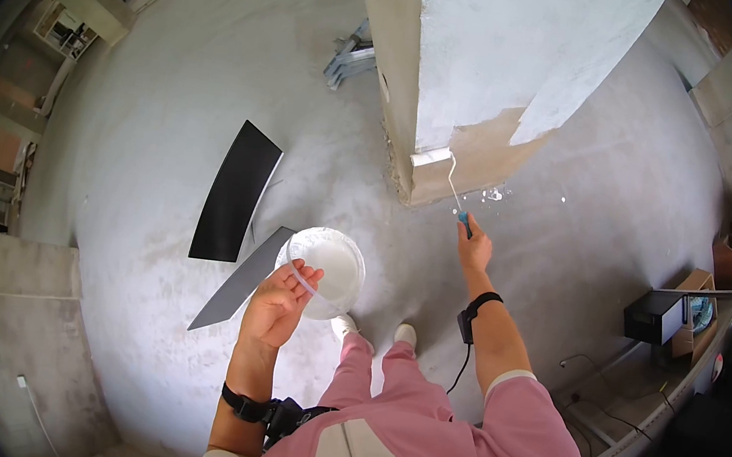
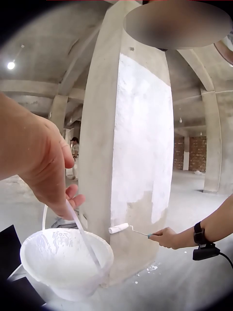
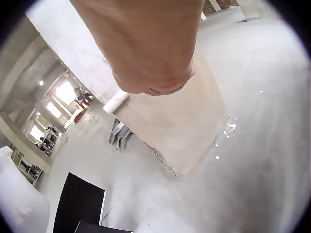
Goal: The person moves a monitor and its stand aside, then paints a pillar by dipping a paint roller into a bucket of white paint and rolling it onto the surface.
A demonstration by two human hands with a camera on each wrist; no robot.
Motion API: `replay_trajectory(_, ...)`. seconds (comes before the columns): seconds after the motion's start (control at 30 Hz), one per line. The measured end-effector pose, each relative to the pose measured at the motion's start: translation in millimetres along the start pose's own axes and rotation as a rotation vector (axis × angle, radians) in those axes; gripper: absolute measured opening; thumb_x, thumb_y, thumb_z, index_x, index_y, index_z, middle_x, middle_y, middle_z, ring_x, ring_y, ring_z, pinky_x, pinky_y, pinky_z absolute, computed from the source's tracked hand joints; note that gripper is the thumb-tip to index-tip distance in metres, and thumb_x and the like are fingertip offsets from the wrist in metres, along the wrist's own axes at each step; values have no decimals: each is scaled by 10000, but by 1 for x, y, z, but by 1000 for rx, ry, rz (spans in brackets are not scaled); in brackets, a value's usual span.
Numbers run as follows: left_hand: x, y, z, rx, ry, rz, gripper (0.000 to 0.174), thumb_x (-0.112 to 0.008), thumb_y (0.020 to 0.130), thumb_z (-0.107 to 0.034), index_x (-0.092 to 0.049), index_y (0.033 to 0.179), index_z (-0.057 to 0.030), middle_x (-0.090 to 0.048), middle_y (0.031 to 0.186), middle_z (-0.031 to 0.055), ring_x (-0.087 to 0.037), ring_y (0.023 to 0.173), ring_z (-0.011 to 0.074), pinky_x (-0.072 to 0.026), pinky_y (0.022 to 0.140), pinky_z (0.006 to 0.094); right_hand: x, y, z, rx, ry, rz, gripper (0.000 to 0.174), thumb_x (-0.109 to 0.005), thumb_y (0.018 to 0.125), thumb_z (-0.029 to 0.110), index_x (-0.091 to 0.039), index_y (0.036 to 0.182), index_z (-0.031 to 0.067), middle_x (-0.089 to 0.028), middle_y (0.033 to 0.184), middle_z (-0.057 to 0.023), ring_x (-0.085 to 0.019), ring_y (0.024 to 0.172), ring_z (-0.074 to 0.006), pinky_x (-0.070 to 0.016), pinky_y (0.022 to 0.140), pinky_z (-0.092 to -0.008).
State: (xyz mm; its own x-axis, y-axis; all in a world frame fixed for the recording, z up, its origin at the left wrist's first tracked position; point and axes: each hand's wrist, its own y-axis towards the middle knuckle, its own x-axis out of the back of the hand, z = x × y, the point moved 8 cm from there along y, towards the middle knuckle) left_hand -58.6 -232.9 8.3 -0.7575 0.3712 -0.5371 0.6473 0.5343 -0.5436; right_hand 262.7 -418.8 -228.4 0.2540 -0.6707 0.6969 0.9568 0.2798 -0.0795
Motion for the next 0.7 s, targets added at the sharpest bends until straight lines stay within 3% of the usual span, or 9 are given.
replay_trajectory(0.17,3,3,13,35,-25,2,614,-470,575,139,-482,1183,51,-569,1120,144,-478,1228,344,-328,1101,400,14,6,12,-50,24,28,364,-634,859,396,-670,1175,220,-684,880,-179,-648,843,-378,-504,757,-464)
replay_trajectory(0.3,5,19,18,77,-38,-41,566,-480,604,128,-491,1164,47,-566,1092,143,-499,1198,347,-364,1073,395,46,5,37,23,160,-97,341,-640,866,383,-680,1163,220,-681,841,-180,-651,798,-376,-509,713,-443)
replay_trajectory(0.43,15,20,34,84,-25,-97,412,-519,690,74,-519,1098,15,-576,1027,116,-563,1049,297,-427,987,369,95,-5,75,124,213,-205,345,-650,867,375,-671,1180,230,-676,807,-177,-653,749,-371,-511,673,-425)
replay_trajectory(0.57,22,32,43,45,-5,-69,265,-573,751,-2,-543,1013,-28,-572,891,58,-560,845,217,-447,857,333,92,3,76,-1,32,-59,350,-650,875,340,-652,1210,238,-691,928,-164,-664,850,-338,-503,753,-402)
replay_trajectory(0.7,7,27,50,-13,42,-130,267,-576,756,-58,-523,1018,-44,-524,852,25,-516,773,169,-411,782,296,67,5,54,-31,-3,-8,380,-647,860,387,-648,1213,247,-689,968,-162,-653,900,-346,-501,783,-412)
